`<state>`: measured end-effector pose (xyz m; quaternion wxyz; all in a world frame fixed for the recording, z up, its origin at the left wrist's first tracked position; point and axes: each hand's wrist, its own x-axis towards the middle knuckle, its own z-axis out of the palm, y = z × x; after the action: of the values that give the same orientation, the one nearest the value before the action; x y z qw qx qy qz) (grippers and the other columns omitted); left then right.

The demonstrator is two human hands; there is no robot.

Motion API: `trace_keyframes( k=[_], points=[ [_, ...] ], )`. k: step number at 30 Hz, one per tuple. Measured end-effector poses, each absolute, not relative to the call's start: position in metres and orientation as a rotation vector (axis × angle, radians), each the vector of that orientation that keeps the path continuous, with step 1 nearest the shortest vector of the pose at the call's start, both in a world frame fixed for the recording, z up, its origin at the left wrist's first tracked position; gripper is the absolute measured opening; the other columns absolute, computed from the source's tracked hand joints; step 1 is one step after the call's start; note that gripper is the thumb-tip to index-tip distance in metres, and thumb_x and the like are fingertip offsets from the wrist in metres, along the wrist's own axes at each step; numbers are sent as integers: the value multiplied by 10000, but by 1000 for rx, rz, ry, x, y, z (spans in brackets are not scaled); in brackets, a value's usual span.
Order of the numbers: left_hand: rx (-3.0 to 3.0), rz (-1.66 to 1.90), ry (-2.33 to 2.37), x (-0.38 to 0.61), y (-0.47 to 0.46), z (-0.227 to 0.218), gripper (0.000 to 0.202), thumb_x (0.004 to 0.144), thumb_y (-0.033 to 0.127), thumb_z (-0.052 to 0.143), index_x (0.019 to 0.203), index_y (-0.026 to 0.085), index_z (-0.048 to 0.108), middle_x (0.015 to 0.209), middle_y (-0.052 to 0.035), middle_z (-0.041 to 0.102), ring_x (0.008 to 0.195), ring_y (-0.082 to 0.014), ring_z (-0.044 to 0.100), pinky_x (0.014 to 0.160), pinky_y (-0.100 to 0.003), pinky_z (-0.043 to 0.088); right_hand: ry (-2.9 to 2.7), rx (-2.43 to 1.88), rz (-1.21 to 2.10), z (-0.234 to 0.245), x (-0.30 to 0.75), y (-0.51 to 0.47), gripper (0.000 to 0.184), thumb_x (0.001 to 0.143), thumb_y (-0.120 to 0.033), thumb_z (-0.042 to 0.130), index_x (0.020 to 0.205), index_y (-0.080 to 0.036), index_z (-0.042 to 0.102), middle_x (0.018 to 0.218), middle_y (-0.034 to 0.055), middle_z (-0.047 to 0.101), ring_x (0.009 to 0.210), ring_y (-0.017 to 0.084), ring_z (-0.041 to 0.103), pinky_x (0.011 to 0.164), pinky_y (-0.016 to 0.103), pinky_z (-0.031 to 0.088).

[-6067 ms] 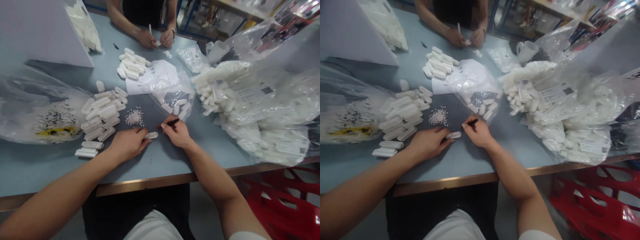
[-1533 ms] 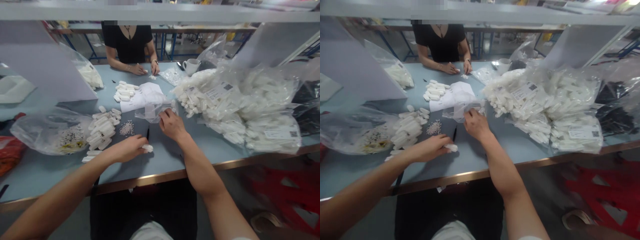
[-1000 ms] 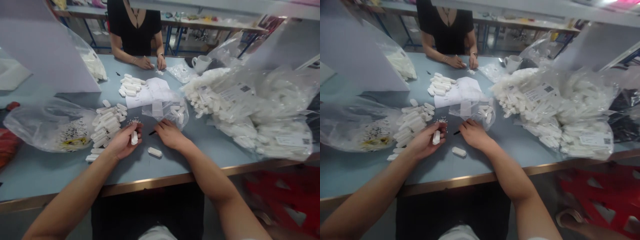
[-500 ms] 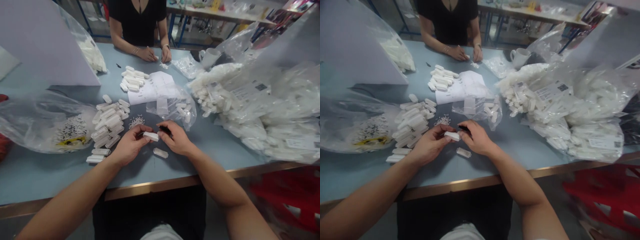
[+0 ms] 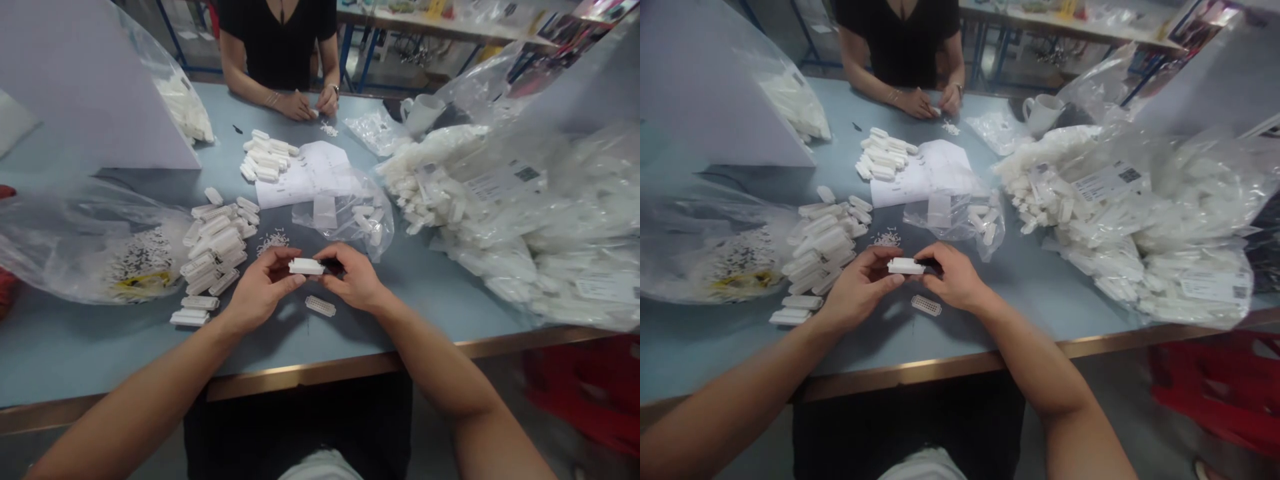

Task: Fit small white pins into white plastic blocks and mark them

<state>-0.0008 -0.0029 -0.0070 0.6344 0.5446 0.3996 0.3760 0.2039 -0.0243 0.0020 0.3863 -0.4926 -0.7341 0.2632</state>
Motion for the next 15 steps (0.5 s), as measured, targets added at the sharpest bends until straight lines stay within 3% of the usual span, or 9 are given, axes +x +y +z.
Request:
trace_keyframes(
  k=[4, 8, 12, 15],
  points=[
    [1226, 858, 907, -1, -4, -8, 415, 704, 393, 799, 1022, 190, 626, 991, -57, 728, 958, -219, 680, 896, -371, 530, -1891, -1266, 725, 0, 202, -26, 205, 773, -316, 738, 916, -221, 625, 824, -10, 619, 694, 117, 537, 647, 249, 430],
    [1272, 827, 903, -1, -7, -2, 389, 702, 383, 798, 998, 194, 632, 973, -45, 721, 925, -201, 678, 862, -350, 539, -2029, -1216, 729, -1, 201, -25, 222, 783, -346, 743, 896, -215, 604, 869, 8, 639, 770, 142, 573, 711, 275, 449],
    [1346, 863, 963, -2, -6, 6, 338, 746, 412, 749, 971, 195, 619, 961, -33, 698, 869, -191, 676, 832, -352, 548, -2055, -1157, 739, 3, 205, -24, 275, 803, -381, 739, 987, -218, 615, 906, 20, 646, 840, 161, 604, 758, 293, 476],
    [1526, 794, 1046, -5, -5, 6, 340, 797, 431, 689, 1044, 201, 651, 1028, -58, 699, 914, -219, 670, 860, -378, 537, -1986, -1126, 690, 5, 208, -25, 323, 858, -340, 683, 1154, -242, 597, 912, 17, 638, 833, 151, 611, 746, 283, 495]
  ],
)
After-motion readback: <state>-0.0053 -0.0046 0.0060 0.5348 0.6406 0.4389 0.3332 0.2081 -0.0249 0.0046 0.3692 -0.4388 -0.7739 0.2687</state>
